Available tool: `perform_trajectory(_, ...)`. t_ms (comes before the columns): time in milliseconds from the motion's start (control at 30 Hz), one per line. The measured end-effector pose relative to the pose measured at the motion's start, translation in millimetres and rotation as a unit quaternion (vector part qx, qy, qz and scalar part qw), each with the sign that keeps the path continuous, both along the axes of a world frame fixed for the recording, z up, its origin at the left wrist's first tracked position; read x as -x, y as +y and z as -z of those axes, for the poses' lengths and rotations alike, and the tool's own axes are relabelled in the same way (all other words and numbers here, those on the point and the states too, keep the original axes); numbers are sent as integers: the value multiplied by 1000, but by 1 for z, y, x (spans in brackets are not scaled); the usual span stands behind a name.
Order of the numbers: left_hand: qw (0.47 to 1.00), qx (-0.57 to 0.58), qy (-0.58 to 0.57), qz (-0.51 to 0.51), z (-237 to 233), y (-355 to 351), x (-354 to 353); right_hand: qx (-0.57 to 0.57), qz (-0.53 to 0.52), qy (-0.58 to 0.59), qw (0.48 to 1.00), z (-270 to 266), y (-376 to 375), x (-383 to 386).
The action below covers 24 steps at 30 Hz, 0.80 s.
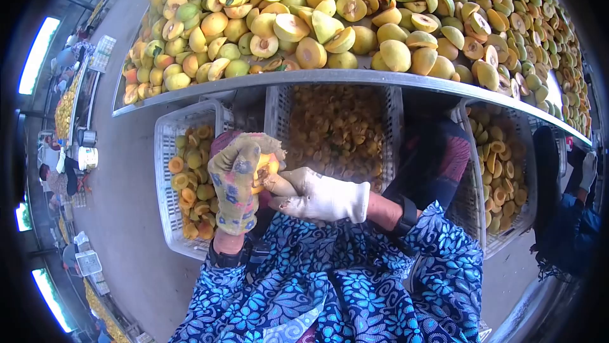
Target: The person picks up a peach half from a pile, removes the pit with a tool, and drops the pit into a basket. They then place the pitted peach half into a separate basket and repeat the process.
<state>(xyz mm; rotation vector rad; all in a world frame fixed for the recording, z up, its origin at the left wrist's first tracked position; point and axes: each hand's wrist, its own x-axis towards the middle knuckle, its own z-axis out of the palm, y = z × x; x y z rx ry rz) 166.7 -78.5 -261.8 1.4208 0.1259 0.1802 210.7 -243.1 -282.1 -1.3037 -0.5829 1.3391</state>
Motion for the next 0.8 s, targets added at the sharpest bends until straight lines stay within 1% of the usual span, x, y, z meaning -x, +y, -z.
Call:
perform_trajectory(33, 999, -30, 20, 13, 0, 1, -3, -62, 33, -85, 994, 16, 4, 2)
perform_trajectory(67, 997, -60, 43, 25, -1, 3, -3, -122, 64, -166, 976, 30, 5, 5)
perform_trajectory(100, 997, -60, 44, 24, -2, 6, -5, -122, 63, -164, 977, 30, 6, 5)
perform_trajectory(167, 990, -28, 116, 71, -5, 10, -8, -117, 73, -138, 981, 31, 6, 7)
perform_trajectory(200, 989, -46, 124, 61, -7, 7, -9, -117, 75, -135, 981, 25, 4, 7)
perform_trajectory(233, 989, -47, 126, 61, -8, 2, -10, -74, 54, -55, 994, 14, 2, 6)
perform_trajectory(267, 992, -107, 70, 19, -9, -3, -10, -33, 33, 26, 999, 10, 1, 4)
perform_trajectory(300, 986, -167, 14, -22, -10, -7, -10, -37, 34, 30, 998, 13, 1, 3)
perform_trajectory(333, 978, -195, -60, -40, -1, -8, -10, -57, 21, 41, 997, 18, 0, 2)
perform_trajectory(367, 978, -196, -59, -38, 8, -8, -10, -76, 9, 49, 996, 20, -2, 0)
perform_trajectory(400, 984, -162, -67, -43, 13, -11, -10, -71, 31, 15, 997, 16, -2, -1)
perform_trajectory(433, 988, -128, -75, -49, 15, -12, -12, -71, 35, 13, 997, 16, -3, -3)
perform_trajectory(467, 986, -157, -60, -25, 15, -9, -14, -44, 29, 7, 999, 15, -3, -4)
perform_trajectory(500, 986, -157, -58, -22, 11, -9, -17, -17, 23, 3, 1000, 16, -4, -3)
perform_trajectory(533, 993, -113, 34, -9, 7, -8, -19, -50, 55, -22, 997, 27, 0, 2)
perform_trajectory(567, 990, -70, 126, 6, 4, -8, -22, -51, 57, -19, 997, 35, 2, 4)
perform_trajectory(633, 988, -64, 144, -3, 1, -13, -27, -126, 108, -80, 983, 40, 4, 3)
perform_trajectory(667, 984, -88, 156, 3, 3, -14, -28, -125, 112, -80, 982, 40, 0, 3)
perform_trajectory(700, 979, -112, 171, 6, 5, -15, -27, -78, 90, -32, 992, 32, -3, 2)
perform_trajectory(733, 979, -112, 173, 6, 6, -18, -26, -32, 65, 17, 997, 29, -5, 1)
perform_trajectory(767, 988, -113, 106, -16, 7, -22, -25, -33, 66, 21, 997, 32, -8, 0)
perform_trajectory(800, 992, -114, 39, -38, 8, -25, -23, -91, 40, 121, 988, 36, -12, 0)
